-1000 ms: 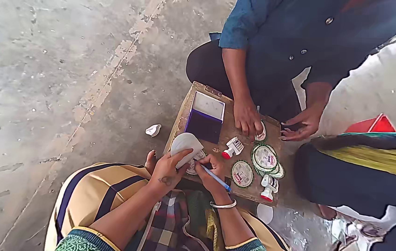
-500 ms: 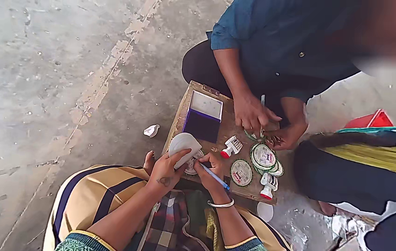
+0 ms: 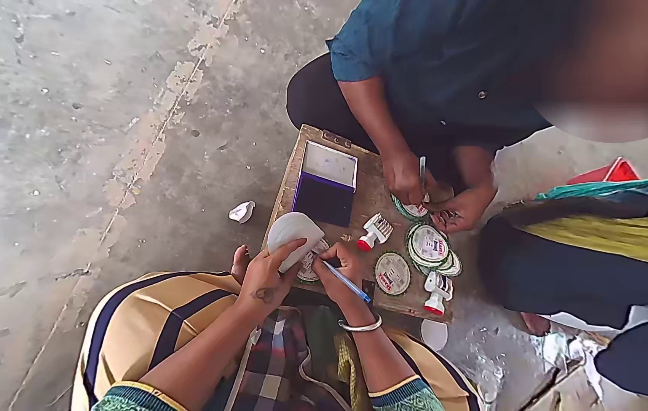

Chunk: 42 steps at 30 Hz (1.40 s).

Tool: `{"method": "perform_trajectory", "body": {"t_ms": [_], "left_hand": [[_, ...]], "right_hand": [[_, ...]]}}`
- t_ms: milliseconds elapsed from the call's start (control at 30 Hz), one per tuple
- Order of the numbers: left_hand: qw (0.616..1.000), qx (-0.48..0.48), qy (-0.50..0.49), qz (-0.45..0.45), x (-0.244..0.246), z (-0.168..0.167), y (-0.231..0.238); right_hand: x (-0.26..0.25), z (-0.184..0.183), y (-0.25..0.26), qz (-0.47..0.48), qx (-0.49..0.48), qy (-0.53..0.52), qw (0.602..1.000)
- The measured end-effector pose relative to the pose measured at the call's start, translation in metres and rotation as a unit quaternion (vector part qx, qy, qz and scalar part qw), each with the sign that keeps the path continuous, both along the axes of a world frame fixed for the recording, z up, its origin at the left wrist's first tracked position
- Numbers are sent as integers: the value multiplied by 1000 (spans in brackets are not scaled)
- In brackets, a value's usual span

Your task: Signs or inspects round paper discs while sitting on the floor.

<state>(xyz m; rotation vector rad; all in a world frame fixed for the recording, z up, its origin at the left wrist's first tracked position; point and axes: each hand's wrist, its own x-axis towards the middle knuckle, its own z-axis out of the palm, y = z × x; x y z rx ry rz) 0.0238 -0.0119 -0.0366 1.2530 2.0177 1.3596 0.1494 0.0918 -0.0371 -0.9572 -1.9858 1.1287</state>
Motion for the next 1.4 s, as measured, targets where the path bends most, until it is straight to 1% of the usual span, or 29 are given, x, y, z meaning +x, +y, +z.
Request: {"method": "perform_trajectory", "body": {"t_ms": [100,267,467,800,967,1000,1067,1167,1233,1300,1400], "left_hand": [[1000,4,9,-1,-2,1,1],[1000,-4,12,-5,-1,2,1],[1000,-2,14,-3,-1,0,2],[1000,-2,2,-7,0,-1,0],[999,21,27,-8,0,-3,1],[999,24,36,-11,2,-3,0],[996,36,73,-27,-1,-3,1],[978,67,171,-97,-7,-5,-3],[964,74,219,-130,-9,-3,-3],[963,67,222,-136,-8,0,-2],[972,65,195,-114,-8,-1,-2]], "right_hand": [[-1,0,1,-2,-4,12,1000],[1,0,1,-3,-15,-6,1000],[0,0,2,-14,18,2,1000],[1,-3,1,-13,14,-9,1000],[1,-3,1,-11,28,7,1000],[3,-4,0,-22,24,23,999],[5,-2,1,-45,0,98,994],[9,2,3,-79,-66,179,978],[11,2,4,-85,-97,204,970],[11,2,7,-84,-113,218,966],[14,3,8,-69,-130,227,963]]}}
